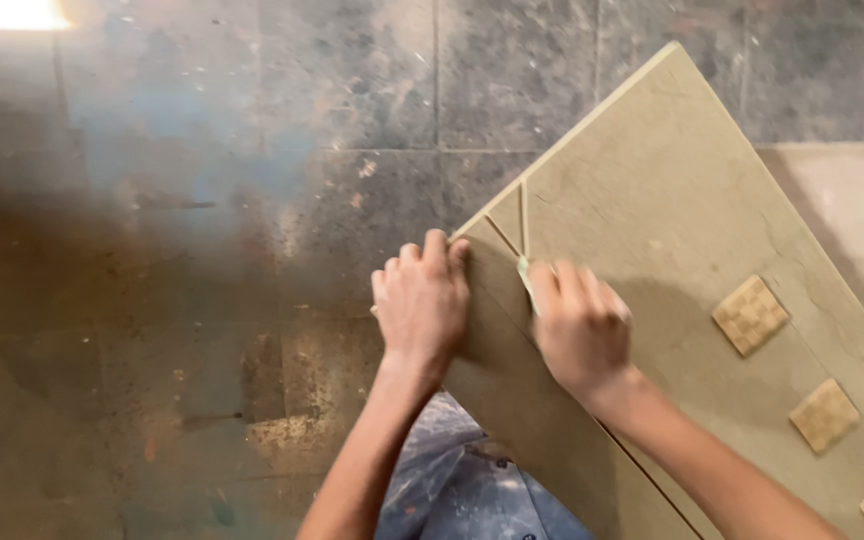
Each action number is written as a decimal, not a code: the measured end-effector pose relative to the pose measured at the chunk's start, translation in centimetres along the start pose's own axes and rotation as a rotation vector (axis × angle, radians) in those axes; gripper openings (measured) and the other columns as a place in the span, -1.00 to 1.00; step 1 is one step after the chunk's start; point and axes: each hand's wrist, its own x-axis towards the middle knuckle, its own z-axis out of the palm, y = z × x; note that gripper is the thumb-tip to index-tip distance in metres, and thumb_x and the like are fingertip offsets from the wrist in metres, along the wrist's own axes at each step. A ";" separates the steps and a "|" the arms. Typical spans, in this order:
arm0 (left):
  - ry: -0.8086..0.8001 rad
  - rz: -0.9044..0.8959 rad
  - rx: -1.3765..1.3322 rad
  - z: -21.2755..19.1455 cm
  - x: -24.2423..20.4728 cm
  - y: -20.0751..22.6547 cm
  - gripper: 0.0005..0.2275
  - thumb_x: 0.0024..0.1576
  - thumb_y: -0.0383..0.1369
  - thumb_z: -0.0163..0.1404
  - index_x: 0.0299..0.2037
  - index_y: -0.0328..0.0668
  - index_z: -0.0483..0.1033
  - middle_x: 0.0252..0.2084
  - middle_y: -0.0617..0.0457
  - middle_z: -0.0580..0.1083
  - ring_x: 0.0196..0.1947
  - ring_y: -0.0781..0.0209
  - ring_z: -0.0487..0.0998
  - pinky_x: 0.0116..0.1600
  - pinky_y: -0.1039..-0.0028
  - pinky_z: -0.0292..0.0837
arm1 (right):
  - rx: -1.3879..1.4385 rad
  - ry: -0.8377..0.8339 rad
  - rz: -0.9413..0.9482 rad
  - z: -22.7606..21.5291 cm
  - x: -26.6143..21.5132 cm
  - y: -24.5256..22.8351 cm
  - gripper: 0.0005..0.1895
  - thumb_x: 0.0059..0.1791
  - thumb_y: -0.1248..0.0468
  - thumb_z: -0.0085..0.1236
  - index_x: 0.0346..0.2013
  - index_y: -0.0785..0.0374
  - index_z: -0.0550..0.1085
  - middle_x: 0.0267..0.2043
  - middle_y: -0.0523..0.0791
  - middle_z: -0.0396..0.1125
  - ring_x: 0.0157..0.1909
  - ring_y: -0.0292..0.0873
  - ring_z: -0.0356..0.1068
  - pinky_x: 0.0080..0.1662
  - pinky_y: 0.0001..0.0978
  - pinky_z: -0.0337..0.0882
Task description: The person sands a large flat wooden panel with a small white sanding block, focusing on curved grooves and three square woven-texture inlays. The person moves the block along the grooves and over the inlays repeatedly, smoothing the surface.
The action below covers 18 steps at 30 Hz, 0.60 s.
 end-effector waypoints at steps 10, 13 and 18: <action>0.006 0.031 0.050 -0.5 -0.7 0.5 -0.73 0.34 -0.14 -0.14 -0.21 -0.15 0.46 -0.30 -0.16 0.52 -0.25 -0.23 0.52 -0.10 0.00 0.30 | -0.064 -0.409 0.396 -10.3 -15.5 4.6 -0.92 -0.05 0.24 0.12 -0.35 0.16 0.43 -0.36 -0.15 0.34 -0.25 -0.04 0.43 -0.21 -0.13 0.44; 0.048 0.048 0.091 1.2 -1.3 0.6 -0.75 0.33 -0.14 -0.12 -0.12 -0.13 0.48 -0.23 -0.16 0.53 -0.19 -0.22 0.52 -0.05 0.00 0.30 | 0.019 -0.309 0.410 -8.8 -20.0 6.1 -0.83 -0.08 0.26 0.13 -0.26 0.27 0.43 -0.26 -0.06 0.35 -0.16 0.05 0.41 -0.14 -0.08 0.42; 0.128 0.149 0.148 1.2 -3.3 0.4 -0.59 0.29 -0.13 -0.07 0.20 -0.29 0.40 -0.03 -0.22 0.49 -0.04 -0.22 0.46 0.07 0.02 0.27 | 0.118 -0.099 0.373 -7.5 -22.5 4.6 -0.72 -0.19 0.41 0.15 -0.18 0.31 0.49 -0.15 -0.02 0.39 -0.06 0.06 0.39 -0.04 -0.07 0.36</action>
